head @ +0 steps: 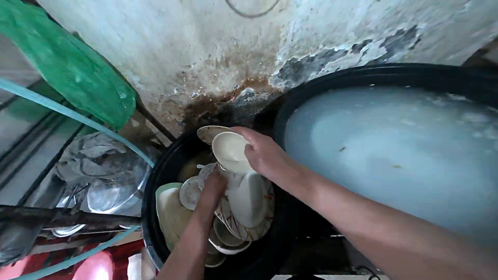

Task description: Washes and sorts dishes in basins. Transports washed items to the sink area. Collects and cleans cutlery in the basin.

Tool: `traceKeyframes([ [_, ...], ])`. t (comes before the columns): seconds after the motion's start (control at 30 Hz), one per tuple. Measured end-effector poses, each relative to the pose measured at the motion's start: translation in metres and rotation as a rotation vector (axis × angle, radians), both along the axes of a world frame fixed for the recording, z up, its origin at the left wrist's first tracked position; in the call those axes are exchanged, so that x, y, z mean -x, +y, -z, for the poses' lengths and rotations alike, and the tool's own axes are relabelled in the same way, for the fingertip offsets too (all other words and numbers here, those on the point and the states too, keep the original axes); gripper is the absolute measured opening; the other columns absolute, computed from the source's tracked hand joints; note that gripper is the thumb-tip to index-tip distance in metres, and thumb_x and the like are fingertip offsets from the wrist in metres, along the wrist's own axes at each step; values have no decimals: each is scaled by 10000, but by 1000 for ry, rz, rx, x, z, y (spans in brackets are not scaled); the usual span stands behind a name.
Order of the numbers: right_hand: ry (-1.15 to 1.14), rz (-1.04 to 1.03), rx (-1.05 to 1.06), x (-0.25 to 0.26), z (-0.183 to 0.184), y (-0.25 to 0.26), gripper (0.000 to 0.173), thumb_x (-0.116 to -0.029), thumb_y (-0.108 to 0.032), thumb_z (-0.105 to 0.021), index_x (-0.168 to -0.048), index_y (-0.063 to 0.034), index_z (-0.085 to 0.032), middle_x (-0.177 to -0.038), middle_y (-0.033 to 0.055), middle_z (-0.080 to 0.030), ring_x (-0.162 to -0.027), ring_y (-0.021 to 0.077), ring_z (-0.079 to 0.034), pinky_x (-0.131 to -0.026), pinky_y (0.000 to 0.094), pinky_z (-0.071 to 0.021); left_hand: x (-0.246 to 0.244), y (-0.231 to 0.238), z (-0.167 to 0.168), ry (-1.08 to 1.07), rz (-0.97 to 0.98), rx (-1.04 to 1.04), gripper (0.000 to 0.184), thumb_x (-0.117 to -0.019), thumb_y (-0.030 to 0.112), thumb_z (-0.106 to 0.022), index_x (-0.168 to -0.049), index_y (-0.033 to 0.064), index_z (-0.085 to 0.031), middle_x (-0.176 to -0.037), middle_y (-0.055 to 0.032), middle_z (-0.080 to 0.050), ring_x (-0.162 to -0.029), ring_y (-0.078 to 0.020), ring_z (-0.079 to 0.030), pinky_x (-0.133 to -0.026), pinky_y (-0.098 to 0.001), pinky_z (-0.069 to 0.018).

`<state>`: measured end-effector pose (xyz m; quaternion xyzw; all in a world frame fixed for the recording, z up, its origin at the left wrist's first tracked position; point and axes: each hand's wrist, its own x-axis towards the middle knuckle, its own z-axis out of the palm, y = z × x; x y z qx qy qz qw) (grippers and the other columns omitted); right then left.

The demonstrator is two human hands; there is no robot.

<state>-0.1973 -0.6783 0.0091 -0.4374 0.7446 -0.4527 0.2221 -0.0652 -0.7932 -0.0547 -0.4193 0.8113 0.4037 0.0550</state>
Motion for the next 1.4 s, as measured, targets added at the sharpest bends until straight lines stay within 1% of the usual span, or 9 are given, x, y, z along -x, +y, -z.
traceKeyframes([
  [0.13, 339, -23, 86, 12, -3, 11, 608, -971, 81, -480, -1512, -195, -501, -1417, 144, -591, -1096, 336, -689, -868, 536, -582, -7, -10, -14, 72, -81, -123, 431, -1060, 218, -566, -1481, 136, -525, -1319, -188, -633, -1143, -328, -634, -950, -534, -514],
  [0.4, 379, 349, -52, 87, 47, 118, 512, -996, 81, -447, -1483, -65, -514, -1378, 273, -592, -1211, 466, -614, -996, 666, -476, -36, -26, 4, 181, -228, -140, 437, -1069, 197, -544, -1503, 173, -496, -1451, -143, -562, -1301, -297, -560, -1066, -538, -455],
  [0.6, 500, 433, -370, 111, 104, 192, 571, -959, 145, -509, -1486, -76, -512, -1346, 313, -584, -1042, 578, -645, -812, 748, -507, -26, -16, 25, -165, -36, 229, 627, -1023, 3, -497, -1596, 224, -372, -1514, -215, -480, -1294, -371, -569, -1050, -515, -486],
  [0.7, 352, 483, -394, 112, 122, 202, 549, -976, 143, -484, -1480, -72, -526, -1388, 303, -572, -1135, 568, -618, -906, 745, -479, -22, -17, 29, -365, 69, 298, 603, -1030, 29, -488, -1587, 237, -394, -1554, -234, -418, -1353, -398, -518, -1073, -516, -477],
  [0.77, 33, 612, -334, 112, 126, 204, 521, -1004, 125, -452, -1484, -66, -515, -1398, 299, -568, -1222, 511, -586, -974, 697, -450, -22, -19, 30, -367, 50, 255, 561, -1039, 63, -500, -1575, 208, -418, -1533, -237, -445, -1357, -399, -514, -1089, -511, -462],
  [0.93, -705, 823, -196, 114, 117, 204, 523, -1024, 23, -428, -1506, -180, -429, -1307, 223, -561, -1025, 332, -624, -790, 502, -525, -26, -28, 37, -224, -153, 51, 364, -1064, 183, -518, -1371, 0, -589, -1390, -242, -573, -1300, -357, -551, -1089, -509, -430],
  [1.1, -695, 651, -106, 103, 75, 174, 511, -1015, 52, -379, -1470, -168, -461, -1170, 149, -624, -892, 226, -653, -695, 371, -540, -23, -16, 24, -193, -190, -90, 515, -1056, 401, -558, -1301, -47, -622, -1317, -266, -612, -1258, -375, -576, -1079, -545, -430],
  [1.27, -741, 457, -42, 78, 28, 114, 546, -994, 87, -426, -1471, -175, -472, -1169, 157, -650, -918, 260, -688, -719, 412, -588, -2, 9, 1, -172, 13, -40, 507, -1004, 215, -637, -1460, 26, -518, -1478, -227, -496, -1359, -358, -499, -1122, -527, -414],
  [1.4, -633, 290, -40, 47, 3, 57, 569, -973, 105, -480, -1471, -169, -504, -1242, 160, -641, -991, 261, -683, -780, 435, -585, 19, 16, -13, -174, 113, -3, 343, -1016, 172, -620, -1305, -12, -631, -1263, -243, -629, -1182, -371, -604, -1017, -549, -469],
])
